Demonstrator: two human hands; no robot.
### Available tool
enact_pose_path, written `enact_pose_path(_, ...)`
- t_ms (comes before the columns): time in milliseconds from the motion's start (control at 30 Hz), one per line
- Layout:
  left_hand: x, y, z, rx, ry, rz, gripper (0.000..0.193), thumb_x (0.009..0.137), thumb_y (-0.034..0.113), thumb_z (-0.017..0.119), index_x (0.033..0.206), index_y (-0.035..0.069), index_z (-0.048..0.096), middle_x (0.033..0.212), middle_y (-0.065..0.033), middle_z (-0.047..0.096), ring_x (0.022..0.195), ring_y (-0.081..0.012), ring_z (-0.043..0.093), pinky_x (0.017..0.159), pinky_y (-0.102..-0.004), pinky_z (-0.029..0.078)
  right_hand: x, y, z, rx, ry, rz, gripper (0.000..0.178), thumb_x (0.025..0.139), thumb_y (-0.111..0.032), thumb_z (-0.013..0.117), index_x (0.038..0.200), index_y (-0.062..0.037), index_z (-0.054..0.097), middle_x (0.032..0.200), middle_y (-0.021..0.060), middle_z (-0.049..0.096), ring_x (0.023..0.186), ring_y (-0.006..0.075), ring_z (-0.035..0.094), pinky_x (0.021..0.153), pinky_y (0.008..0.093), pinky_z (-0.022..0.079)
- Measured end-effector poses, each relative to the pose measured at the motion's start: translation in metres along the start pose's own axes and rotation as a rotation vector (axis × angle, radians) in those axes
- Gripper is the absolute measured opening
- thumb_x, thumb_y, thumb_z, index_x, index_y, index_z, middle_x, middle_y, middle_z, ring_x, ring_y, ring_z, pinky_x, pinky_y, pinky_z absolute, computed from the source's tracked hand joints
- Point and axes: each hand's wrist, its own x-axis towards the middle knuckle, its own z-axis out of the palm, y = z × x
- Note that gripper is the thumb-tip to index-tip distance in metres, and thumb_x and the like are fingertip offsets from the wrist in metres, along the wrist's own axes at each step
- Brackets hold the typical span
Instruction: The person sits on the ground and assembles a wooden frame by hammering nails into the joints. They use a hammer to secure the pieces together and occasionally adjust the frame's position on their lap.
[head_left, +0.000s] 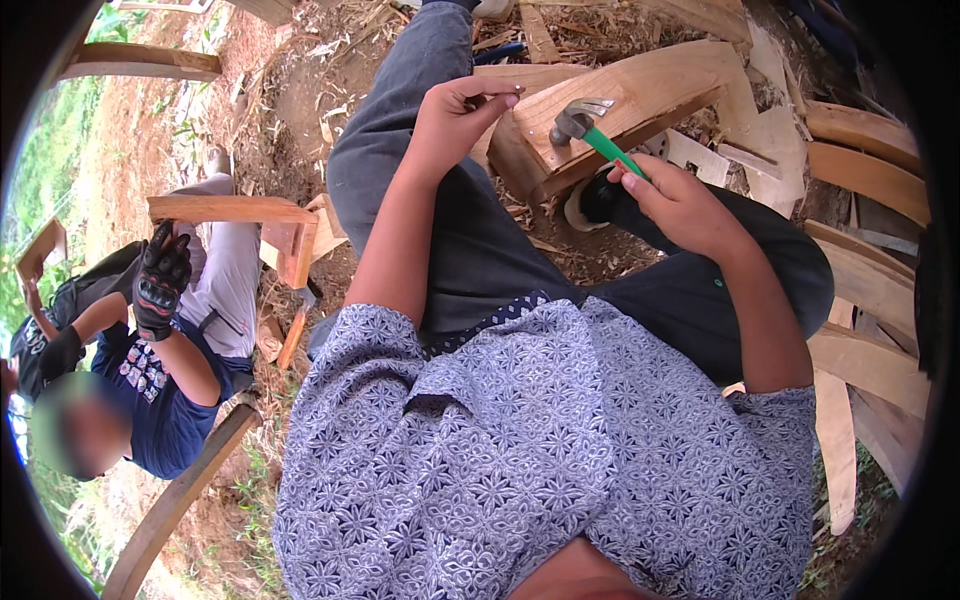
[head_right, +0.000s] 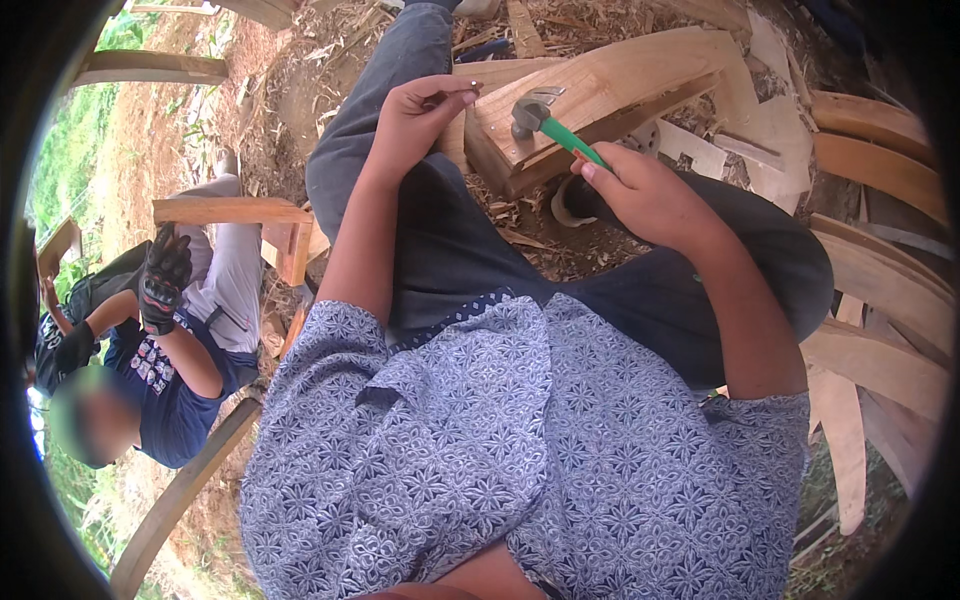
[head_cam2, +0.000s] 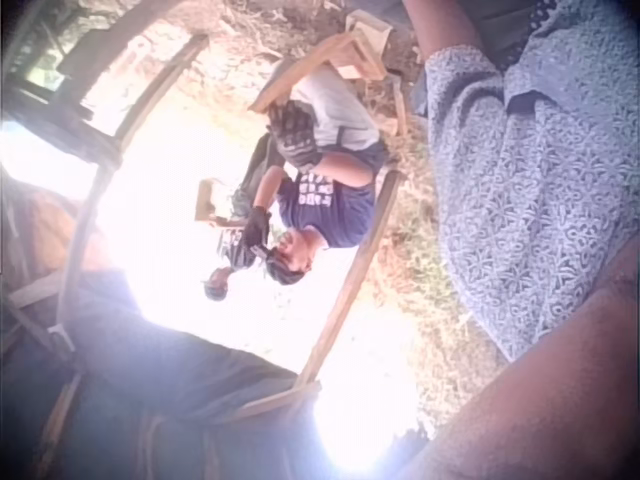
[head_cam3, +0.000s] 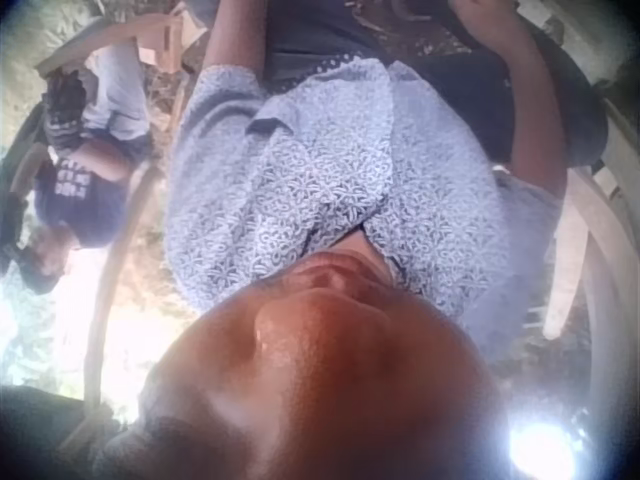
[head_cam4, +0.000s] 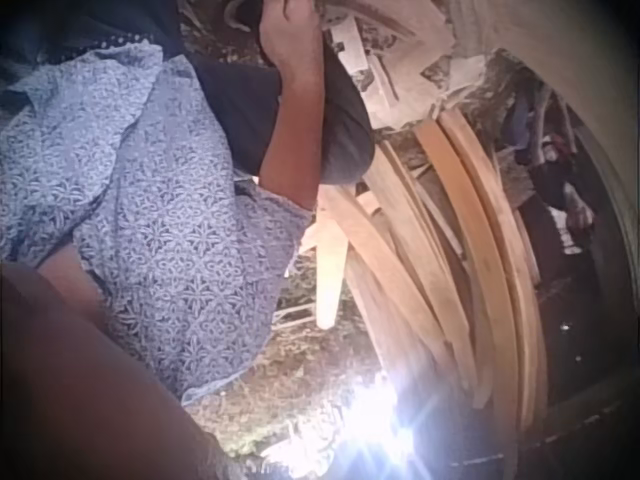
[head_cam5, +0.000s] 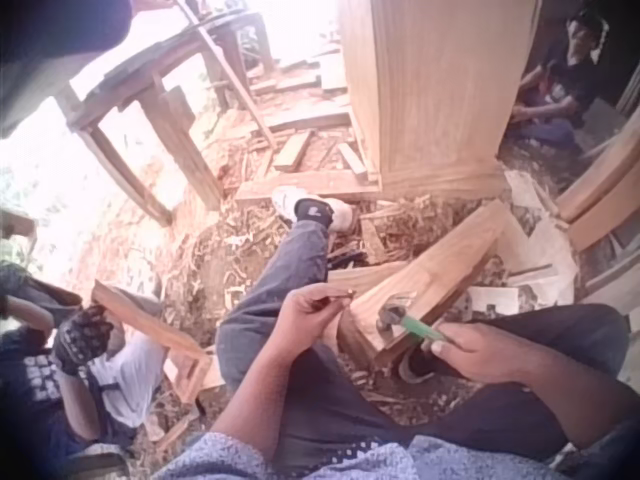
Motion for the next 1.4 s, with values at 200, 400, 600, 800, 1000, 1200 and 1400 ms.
enact_pose_path(200, 0.002, 0.0, -0.001, 0.02, -0.019, 0.044, 0.014, 0.095, 0.007, 0.073, 0.107, 0.001, 0.078, 0.095, -0.0022, 0.077, 0.081, -0.0059, 0.064, 0.074, -0.0229, 0.051, 0.002, 0.002, 0.0, 0.045, 0.007, -0.018, 0.037, 0.108, -0.028, 0.052, 0.131, -0.0005, 0.062, 0.108, 0.014, 0.071, 0.102, 0.0234, 0.067, 0.09, 0.0359, 0.051)
enact_pose_path(400, 0.004, -0.009, -0.003, 0.021, -0.019, 0.03, 0.015, 0.094, 0.01, 0.075, 0.106, 0.003, 0.079, 0.09, 0.0015, 0.076, 0.069, -0.003, 0.053, 0.065, -0.0227, 0.047, 0.008, -0.016, 0.002, 0.276, 0.225, -0.297, 0.037, 0.11, -0.024, 0.048, 0.138, -0.0019, 0.058, 0.073, -0.0055, 0.045, 0.062, 0.0022, 0.04, 0.055, 0.0208, 0.035)
enact_pose_path(600, 0.006, -0.006, -0.007, 0.087, -0.061, -0.04, 0.017, 0.097, 0.006, 0.072, 0.112, -0.001, 0.075, 0.101, -0.0014, 0.076, 0.09, -0.0048, 0.066, 0.083, -0.0224, 0.054, 0.019, -0.033, 0.006, 0.354, 0.323, -0.375, 0.034, 0.11, -0.023, 0.049, 0.136, -0.0038, 0.06, 0.074, -0.0076, 0.042, 0.064, 0.0027, 0.039, 0.059, 0.0235, 0.036)
enact_pose_path(800, 0.006, -0.011, -0.004, 0.098, -0.012, 0.071, 0.015, 0.093, 0.013, 0.077, 0.106, 0.008, 0.08, 0.082, 0.0018, 0.074, 0.064, -0.0032, 0.05, 0.06, -0.0238, 0.045, 0.021, -0.03, 0.006, 0.236, 0.287, -0.329, 0.033, 0.109, -0.023, 0.05, 0.135, -0.0047, 0.061, 0.073, -0.0058, 0.043, 0.065, 0.0044, 0.041, 0.059, 0.0242, 0.037)
enact_pose_path(1000, 0.009, -0.014, 0.0, 0.035, -0.004, 0.076, 0.014, 0.093, 0.013, 0.077, 0.105, 0.008, 0.08, 0.084, 0.001, 0.076, 0.065, -0.004, 0.052, 0.062, -0.0247, 0.047, 0.015, -0.032, 0.014, 0.374, 0.446, -0.392, 0.034, 0.108, -0.024, 0.052, 0.133, -0.0041, 0.063, 0.075, -0.0011, 0.051, 0.067, 0.0075, 0.047, 0.061, 0.0282, 0.041)
enact_pose_path(1200, 0.006, -0.006, -0.002, 0.141, 0.004, 0.058, 0.016, 0.092, 0.015, 0.077, 0.106, 0.008, 0.08, 0.081, -0.002, 0.075, 0.066, -0.0062, 0.054, 0.065, -0.0256, 0.048, 0.012, -0.041, -0.008, 0.235, 0.354, -0.31, 0.034, 0.108, -0.025, 0.053, 0.13, -0.0029, 0.065, 0.077, 0.0001, 0.058, 0.072, 0.0107, 0.054, 0.067, 0.031, 0.046)
enact_pose_path(1400, 0.004, -0.013, -0.002, 0.1, 0.005, 0.034, 0.017, 0.093, 0.014, 0.076, 0.107, 0.007, 0.079, 0.079, -0.0002, 0.072, 0.066, -0.0057, 0.052, 0.065, -0.0256, 0.048, 0.027, -0.017, 0.009, 0.253, 0.475, -0.422, 0.033, 0.109, -0.025, 0.051, 0.131, -0.0033, 0.063, 0.072, -0.0047, 0.05, 0.063, 0.0051, 0.047, 0.057, 0.0251, 0.04)
